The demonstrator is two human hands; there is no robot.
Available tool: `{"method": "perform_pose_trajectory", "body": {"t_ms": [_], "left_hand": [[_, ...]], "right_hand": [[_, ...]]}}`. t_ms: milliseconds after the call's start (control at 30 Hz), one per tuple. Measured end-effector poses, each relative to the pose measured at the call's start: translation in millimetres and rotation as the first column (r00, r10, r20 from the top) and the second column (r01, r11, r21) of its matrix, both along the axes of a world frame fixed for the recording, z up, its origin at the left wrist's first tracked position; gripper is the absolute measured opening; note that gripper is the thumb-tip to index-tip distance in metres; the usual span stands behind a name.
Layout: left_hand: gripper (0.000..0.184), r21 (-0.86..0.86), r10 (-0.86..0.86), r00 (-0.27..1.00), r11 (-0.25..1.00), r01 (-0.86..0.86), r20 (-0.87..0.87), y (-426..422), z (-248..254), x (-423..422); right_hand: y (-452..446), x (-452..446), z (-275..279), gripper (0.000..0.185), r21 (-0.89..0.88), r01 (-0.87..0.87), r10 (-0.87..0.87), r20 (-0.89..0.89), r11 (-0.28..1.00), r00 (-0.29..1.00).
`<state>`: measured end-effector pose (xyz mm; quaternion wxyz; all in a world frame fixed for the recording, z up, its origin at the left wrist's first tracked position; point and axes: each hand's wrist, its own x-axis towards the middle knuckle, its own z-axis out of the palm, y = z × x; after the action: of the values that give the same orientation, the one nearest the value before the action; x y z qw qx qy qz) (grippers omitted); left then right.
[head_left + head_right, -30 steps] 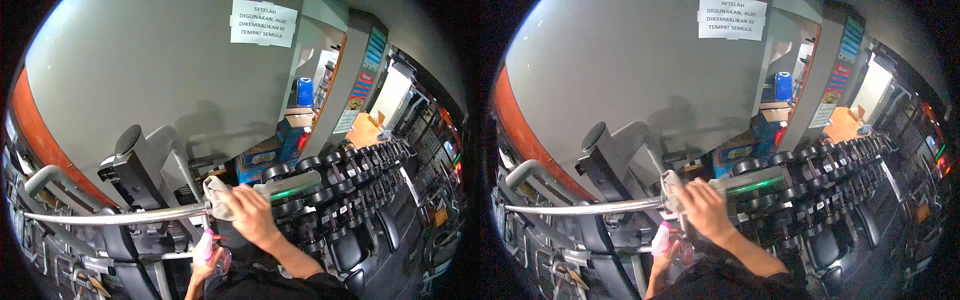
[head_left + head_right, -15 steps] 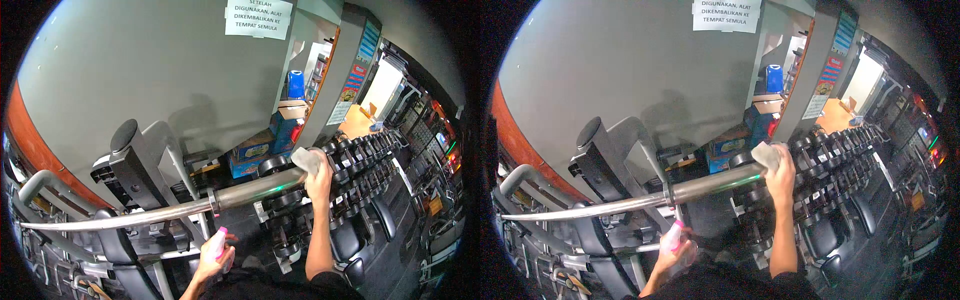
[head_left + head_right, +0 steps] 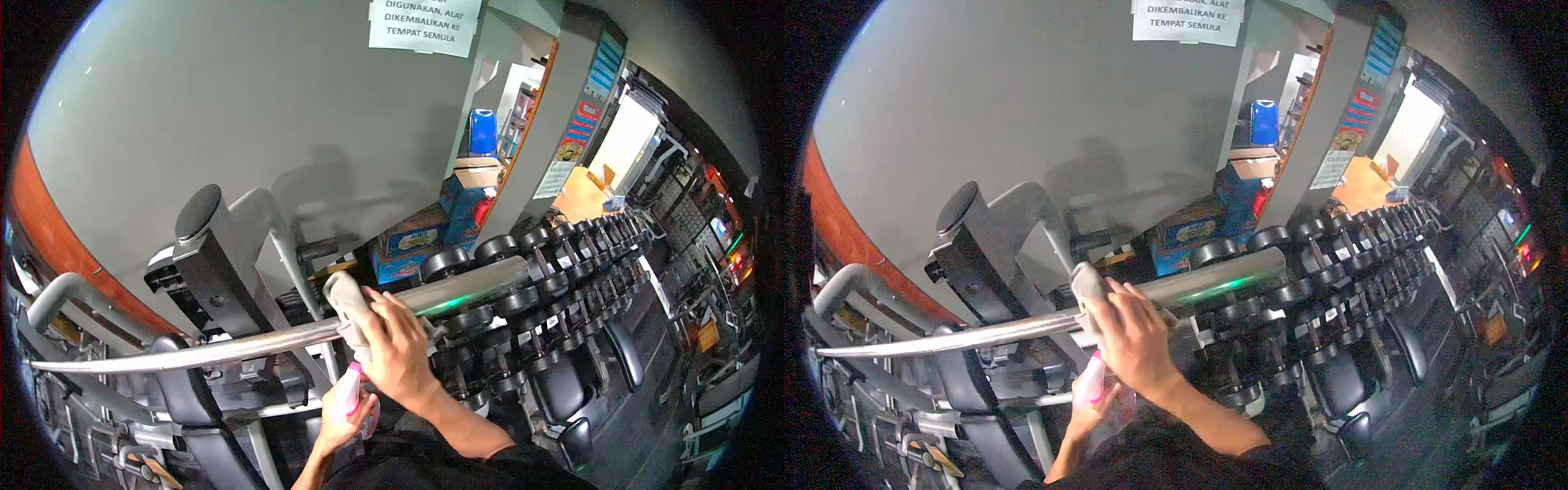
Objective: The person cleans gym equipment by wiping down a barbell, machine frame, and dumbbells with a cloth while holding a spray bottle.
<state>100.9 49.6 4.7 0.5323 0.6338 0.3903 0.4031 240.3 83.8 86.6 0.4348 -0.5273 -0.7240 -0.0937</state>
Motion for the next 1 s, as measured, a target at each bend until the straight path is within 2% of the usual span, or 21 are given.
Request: {"method": "perform_pose_trajectory", "body": {"t_ms": [67, 100, 133, 167, 200, 233, 333, 367, 433, 467, 533, 567, 600, 667, 700, 733, 800, 867, 900, 933, 1000], "left_hand": [[0.027, -0.019, -0.027, 0.999, 0.999, 0.027, 0.025, -0.6, 3.7, 1.0], [0.027, -0.015, -0.033, 0.999, 0.999, 0.033, 0.0, -2.1, 4.2, 0.5], [0.027, -0.012, -0.038, 0.999, 0.999, 0.038, -0.023, -3.1, 5.0, -0.6], [0.026, -0.02, -0.044, 0.999, 0.999, 0.044, -0.008, -4.2, 6.8, -2.0], [0.026, -0.022, -0.043, 0.999, 0.999, 0.042, -0.006, -4.7, 8.5, -3.7], [0.025, -0.012, -0.054, 0.998, 0.998, 0.054, -0.01, -4.7, 10.3, -6.1], [0.025, -0.036, -0.051, 0.997, 0.998, 0.053, 0.062, -6.2, 5.7, -8.0], [0.025, -0.017, -0.055, 0.998, 0.998, 0.056, 0.043, -5.4, 7.4, -7.5], [0.025, 0.001, -0.058, 0.998, 0.998, 0.058, 0.021, -4.4, 10.8, -6.3], [0.025, -0.017, -0.063, 0.997, 0.998, 0.064, 0.035, -3.9, 12.0, -5.3], [0.025, -0.034, -0.077, 0.996, 0.996, 0.079, 0.047, -1.7, 11.6, -3.8], [0.025, -0.055, -0.1, 0.994, 0.993, 0.103, 0.053, -0.5, 8.9, -3.9], [0.025, -0.076, -0.122, 0.991, 0.989, 0.127, 0.061, -0.2, 7.3, -4.0], [0.025, -0.033, -0.121, 0.993, 0.992, 0.121, 0.014, -1.1, 8.9, -2.6], [0.025, 0.01, -0.111, 0.993, 0.994, 0.112, -0.036, 0.3, 9.1, -2.8], [0.025, 0.016, -0.114, 0.993, 0.993, 0.115, -0.037, 1.4, 7.3, -2.3], [0.026, -0.035, -0.069, 0.995, 0.997, 0.072, 0.074, -1.4, -1.4, -0.5], [0.03, -0.047, -0.079, 0.993, 0.995, 0.083, 0.091, -0.5, -7.3, 0.3], [0.032, -0.076, -0.093, 0.99, 0.992, 0.101, 0.102, -1.3, -5.4, 0.5], [0.034, -0.102, -0.108, 0.988, 0.988, 0.12, 0.114, -1.2, -4.2, 1.3], [0.034, -0.071, -0.117, 0.988, 0.99, 0.124, 0.1, 1.9, -9.3, 3.2]], "right_hand": [[1.0, 22.9, 5.5, 0.048, 0.006, 0.031, -0.031, 0.048, 1.0, 0.998], [-2.9, 37.7, 11.4, 0.053, 0.027, 0.128, -0.129, 0.039, 0.991, 0.991], [-3.7, 60.2, 12.7, 0.052, 0.038, 0.259, -0.262, 0.107, 0.965, 0.959], [-5.5, 82.5, 19.6, 0.037, -0.041, 0.35, -0.347, 0.068, 0.936, 0.935], [-9.7, 99.5, 38.5, 0.037, -0.144, 0.446, -0.446, 0.036, 0.883, 0.894], [-5.8, 126.6, 28.9, 0.037, -0.016, 0.552, -0.548, 0.101, 0.834, 0.831], [-7.6, 155.8, 46.4, 0.048, -0.264, 0.416, -0.452, -0.094, 0.87, 0.887], [-7.7, 154.6, 53.2, 0.048, -0.259, 0.411, -0.446, -0.092, 0.874, 0.89], [-10.2, 146.3, 70.3, 0.055, -0.305, 0.149, -0.238, -0.278, 0.941, 0.931], [-8.4, 145.5, 74.4, 0.055, -0.304, 0.15, -0.239, -0.28, 0.941, 0.93], [-2.8, 147.1, 82.1, 0.057, 0.082, 0.121, -0.082, -0.374, 0.989, 0.924], [4.3, 150.9, 79.0, 0.056, 0.201, 0.143, -0.052, -0.4, 0.969, 0.915], [5.7, 154.7, 69.6, 0.056, 0.201, 0.151, -0.059, -0.401, 0.968, 0.914], [3.1, 159.8, 50.5, 0.049, 0.18, 0.279, -0.256, -0.14, 0.943, 0.957], [-2.1, 156.7, 43.2, 0.043, 0.015, 0.287, -0.286, -0.068, 0.958, 0.956], [-6.7, 158.0, 35.4, 0.041, -0.081, 0.344, -0.338, 0.081, 0.936, 0.938], [-13.3, 165.6, 31.9, 0.04, -0.138, 0.22, -0.225, -0.023, 0.966, 0.974], [-27.3, 167.6, 43.6, 0.042, -0.097, 0.347, -0.331, 0.148, 0.933, 0.932], [-29.1, 178.0, 43.8, 0.044, -0.148, 0.266, -0.243, 0.156, 0.953, 0.957], [-28.8, 180.7, 41.7, 0.044, -0.149, 0.264, -0.241, 0.156, 0.953, 0.958], [-30.0, 181.0, 44.4, 0.063, -0.265, -0.035, 0.031, -0.019, 0.964, 0.999]]}}
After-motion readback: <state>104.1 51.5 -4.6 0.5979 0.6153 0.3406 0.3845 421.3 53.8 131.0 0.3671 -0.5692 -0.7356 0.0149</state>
